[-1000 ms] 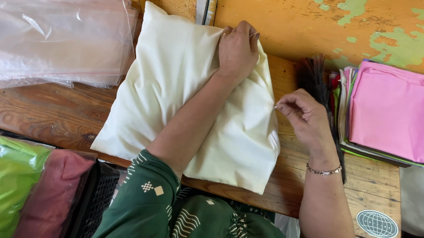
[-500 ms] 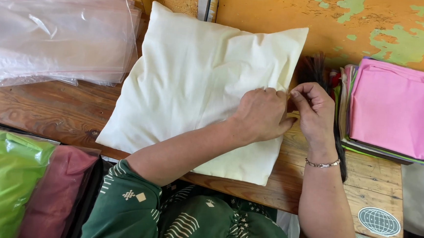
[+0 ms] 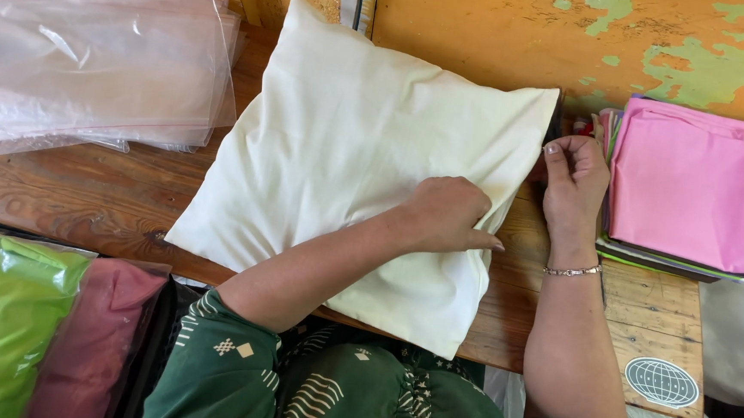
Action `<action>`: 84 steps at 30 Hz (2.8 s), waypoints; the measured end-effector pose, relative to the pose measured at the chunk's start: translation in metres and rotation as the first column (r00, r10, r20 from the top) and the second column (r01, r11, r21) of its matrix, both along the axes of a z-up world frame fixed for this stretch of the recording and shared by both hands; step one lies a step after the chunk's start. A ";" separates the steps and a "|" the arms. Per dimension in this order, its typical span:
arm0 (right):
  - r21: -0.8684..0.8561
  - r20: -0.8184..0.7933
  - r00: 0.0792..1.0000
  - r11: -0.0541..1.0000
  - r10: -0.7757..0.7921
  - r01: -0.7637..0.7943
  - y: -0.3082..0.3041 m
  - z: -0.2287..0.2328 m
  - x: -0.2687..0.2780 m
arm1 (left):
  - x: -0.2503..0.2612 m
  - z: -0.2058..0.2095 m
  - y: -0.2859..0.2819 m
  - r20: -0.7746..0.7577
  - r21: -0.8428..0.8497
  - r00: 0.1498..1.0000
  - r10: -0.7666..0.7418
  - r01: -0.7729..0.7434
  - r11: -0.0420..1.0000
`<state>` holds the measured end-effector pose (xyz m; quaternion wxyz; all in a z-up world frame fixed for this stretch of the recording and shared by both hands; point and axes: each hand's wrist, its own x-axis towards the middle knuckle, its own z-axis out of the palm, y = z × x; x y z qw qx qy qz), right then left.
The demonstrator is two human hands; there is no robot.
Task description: A person is seen stuffing a white pillowcase with fiberfill material, smoothing it out, and then cleaning the finished pillow with a feather duster.
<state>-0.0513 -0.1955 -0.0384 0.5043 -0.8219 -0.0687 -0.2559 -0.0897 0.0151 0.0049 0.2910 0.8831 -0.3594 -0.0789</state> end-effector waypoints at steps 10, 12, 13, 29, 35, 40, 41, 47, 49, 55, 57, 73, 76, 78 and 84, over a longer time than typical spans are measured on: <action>-0.102 -0.013 1.000 0.995 0.022 -0.023 0.001 0.011 -0.008 | -0.006 -0.015 -0.028 0.665 -0.180 0.720 0.199 -0.104 0.978; 0.028 -0.040 0.998 0.999 0.045 -0.044 -0.003 0.007 -0.006 | -0.003 -0.045 -0.042 0.713 -0.106 0.631 0.307 -0.335 0.936; 0.032 -0.040 0.998 0.999 0.042 -0.041 -0.002 0.009 -0.008 | 0.000 -0.048 -0.042 0.714 -0.102 0.632 0.302 -0.332 0.938; -0.009 -0.034 0.999 1.000 0.016 -0.016 0.010 0.019 -0.016 | 0.015 -0.028 -0.032 0.082 -0.129 0.987 0.139 -0.128 0.983; -0.009 -0.009 1.000 1.000 -0.003 0.003 0.011 0.019 -0.016 | 0.001 -0.025 -0.032 0.110 -0.058 0.973 0.201 -0.196 0.979; -0.024 0.033 0.999 1.000 -0.019 0.020 -0.001 0.008 -0.008 | -0.013 -0.022 -0.036 0.051 -0.023 0.990 0.130 -0.129 0.991; -0.034 0.033 0.999 0.999 -0.030 0.031 -0.002 0.007 -0.007 | -0.014 -0.026 -0.037 0.082 0.024 0.992 0.096 -0.098 0.995; -0.070 0.049 0.997 0.996 -0.056 0.060 -0.002 0.007 -0.008 | -0.016 -0.023 -0.046 0.014 0.014 0.996 -0.088 0.088 0.996; -0.080 0.054 0.997 0.995 -0.056 0.060 -0.004 0.009 -0.008 | -0.014 -0.012 -0.042 -0.034 -0.025 0.987 -0.156 0.156 0.987; 0.059 0.047 0.997 0.996 0.066 -0.069 0.009 0.017 -0.016 | 0.037 0.060 -0.043 0.182 -0.009 0.968 0.174 -0.176 0.984; 0.068 -0.051 0.995 0.994 0.091 -0.087 0.023 0.039 -0.028 | 0.057 0.072 -0.054 0.059 -0.021 0.901 0.430 -0.429 0.903; -0.174 -0.227 0.884 0.876 0.408 -0.449 0.039 0.057 -0.049 | 0.168 0.000 -0.047 -0.092 -0.143 0.795 0.600 -0.607 0.782; -0.228 -0.364 0.782 0.766 0.505 -0.601 0.050 0.066 -0.065 | 0.194 -0.016 -0.023 -0.059 -0.193 0.705 0.706 -0.702 0.685; -0.295 -0.438 0.706 0.653 0.556 -0.698 0.054 0.070 -0.082 | 0.197 -0.023 -0.009 -0.103 -0.126 0.678 0.728 -0.735 0.666; -0.264 -0.576 0.716 0.738 0.395 -0.621 0.030 0.044 -0.155 | 0.202 -0.044 -0.008 -0.152 -0.066 0.683 0.714 -0.728 0.682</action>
